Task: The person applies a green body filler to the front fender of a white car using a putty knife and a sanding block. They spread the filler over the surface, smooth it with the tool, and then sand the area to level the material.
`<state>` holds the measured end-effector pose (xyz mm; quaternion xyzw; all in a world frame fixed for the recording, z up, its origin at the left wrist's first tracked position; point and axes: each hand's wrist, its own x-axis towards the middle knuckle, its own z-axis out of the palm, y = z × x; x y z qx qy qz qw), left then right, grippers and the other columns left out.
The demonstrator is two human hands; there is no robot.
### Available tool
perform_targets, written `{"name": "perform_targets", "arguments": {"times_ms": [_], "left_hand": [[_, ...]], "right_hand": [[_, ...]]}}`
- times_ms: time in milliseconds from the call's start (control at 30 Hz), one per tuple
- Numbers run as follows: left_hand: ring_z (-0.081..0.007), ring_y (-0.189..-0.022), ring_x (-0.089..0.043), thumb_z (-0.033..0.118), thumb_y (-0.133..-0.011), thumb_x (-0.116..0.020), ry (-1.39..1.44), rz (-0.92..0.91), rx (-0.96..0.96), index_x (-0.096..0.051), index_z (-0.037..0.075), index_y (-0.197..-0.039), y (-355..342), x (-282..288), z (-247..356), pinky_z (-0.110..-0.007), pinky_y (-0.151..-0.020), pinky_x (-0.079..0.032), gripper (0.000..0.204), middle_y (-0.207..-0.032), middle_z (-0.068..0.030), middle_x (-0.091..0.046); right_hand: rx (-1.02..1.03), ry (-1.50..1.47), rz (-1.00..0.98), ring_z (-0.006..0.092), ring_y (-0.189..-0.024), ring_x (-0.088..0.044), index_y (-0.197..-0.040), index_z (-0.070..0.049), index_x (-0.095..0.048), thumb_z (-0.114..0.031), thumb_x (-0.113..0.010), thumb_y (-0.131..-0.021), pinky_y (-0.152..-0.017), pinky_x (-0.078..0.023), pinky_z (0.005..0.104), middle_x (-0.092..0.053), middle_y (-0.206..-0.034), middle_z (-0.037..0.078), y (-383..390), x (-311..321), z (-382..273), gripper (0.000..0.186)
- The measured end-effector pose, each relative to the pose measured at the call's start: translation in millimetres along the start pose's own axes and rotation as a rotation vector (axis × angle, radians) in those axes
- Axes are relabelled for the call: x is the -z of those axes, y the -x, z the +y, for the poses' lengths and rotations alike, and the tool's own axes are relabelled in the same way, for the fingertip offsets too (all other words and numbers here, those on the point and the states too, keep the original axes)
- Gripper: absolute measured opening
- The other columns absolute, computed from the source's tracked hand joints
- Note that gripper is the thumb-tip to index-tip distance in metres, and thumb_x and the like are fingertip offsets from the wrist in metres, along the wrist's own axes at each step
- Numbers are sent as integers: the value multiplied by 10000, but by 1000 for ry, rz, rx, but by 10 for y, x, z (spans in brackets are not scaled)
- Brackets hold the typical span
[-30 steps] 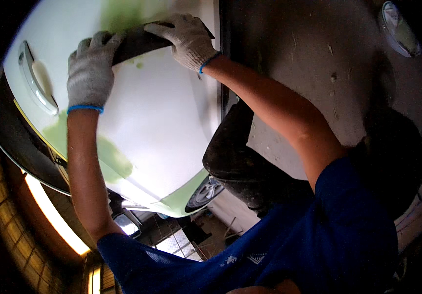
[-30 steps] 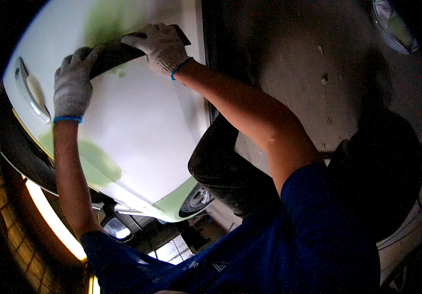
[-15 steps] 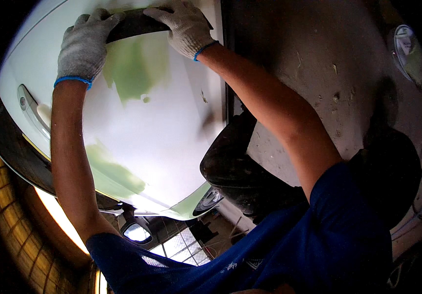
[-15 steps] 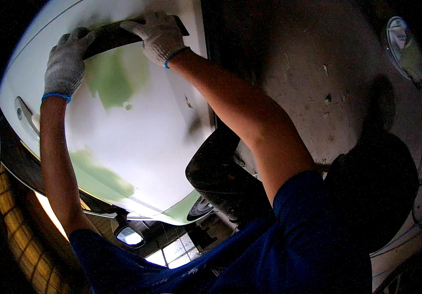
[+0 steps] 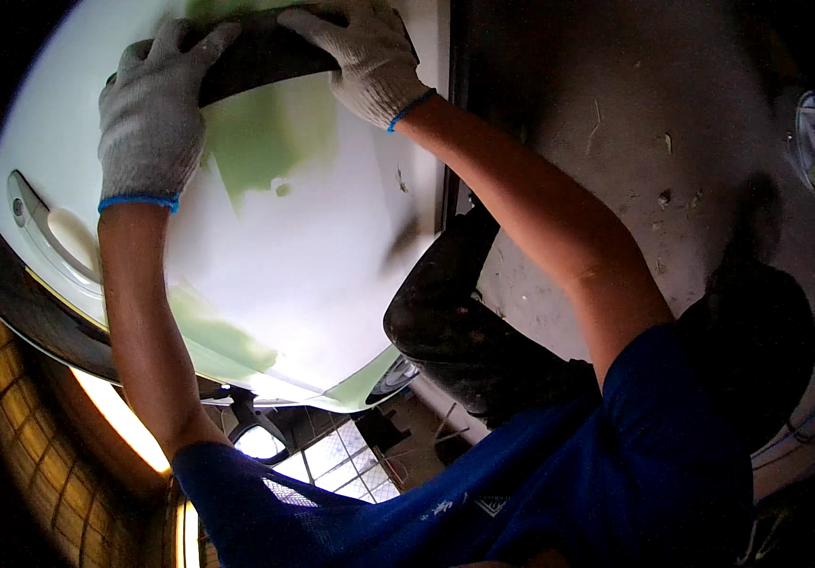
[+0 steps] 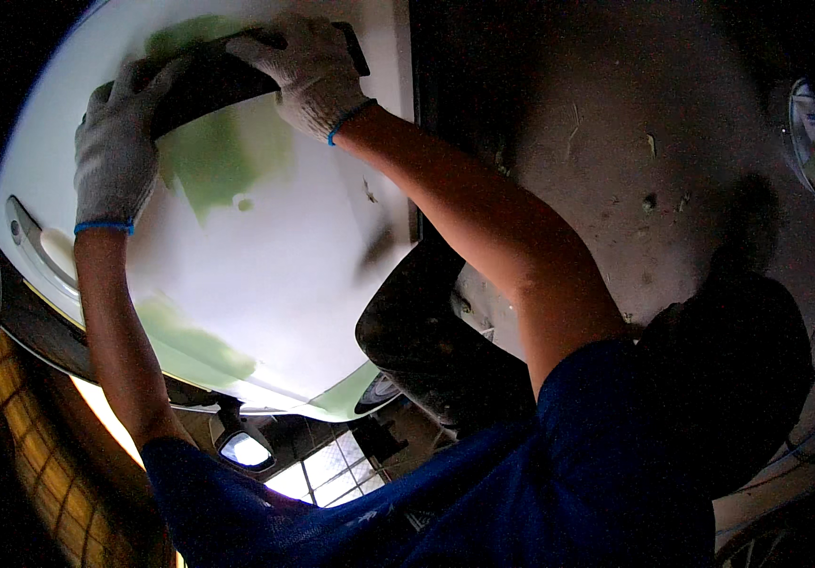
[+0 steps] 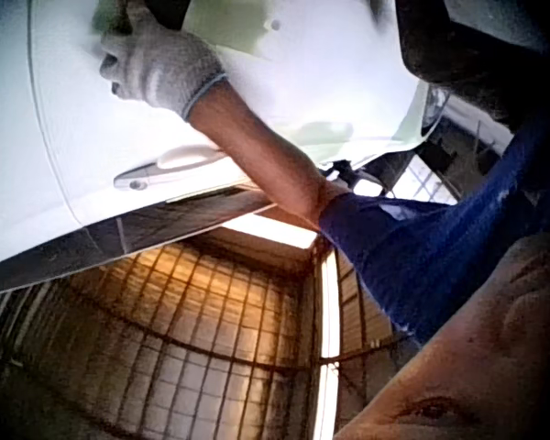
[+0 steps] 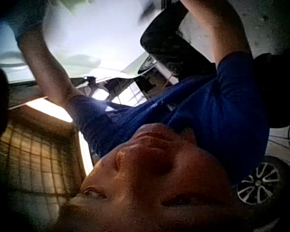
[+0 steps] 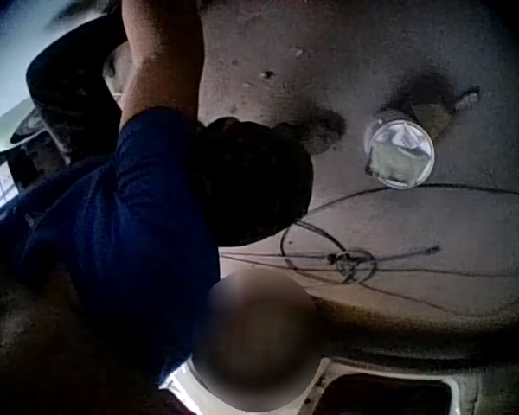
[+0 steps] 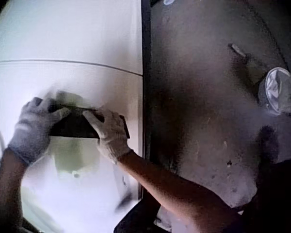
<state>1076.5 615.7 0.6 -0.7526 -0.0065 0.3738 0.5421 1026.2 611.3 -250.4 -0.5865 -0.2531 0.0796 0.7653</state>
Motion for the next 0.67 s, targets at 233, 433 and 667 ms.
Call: {"name": "perform_targets", "arguments": {"times_ms": [233, 433, 667], "left_hand": [[-288, -1143, -560, 36, -794, -633, -7, -13, 42, -587, 343, -1336, 566, -107, 294, -438, -946, -508, 624, -1304, -45, -557], [-298, -1098, -562, -6, -757, -616, 44, -79, 84, -598, 338, -1331, 1119, -165, 590, -440, -924, -502, 669, -1284, -51, -555], [-281, -1274, -467, -7, -771, -638, 193, -163, 225, -603, 413, -1320, 1900, -440, 970, -450, -1067, -416, 692, -1334, 8, -543]], "right_hand": [[35, 35, -10, 336, -1075, -537, -1351, -352, -567, 11, -664, -720, -920, -435, 497, -574, -1168, 104, 485, -28, -268, 735], [103, -104, -62, 290, -1080, -544, -1361, -333, -560, 92, -674, -693, -937, -432, 467, -596, -1158, 94, 1037, -278, -367, 800], [190, -162, -134, 275, -1126, -508, -1498, -379, -384, 66, -674, -728, -984, -385, 481, -539, -1248, 68, 1786, -439, -590, 935]]}}
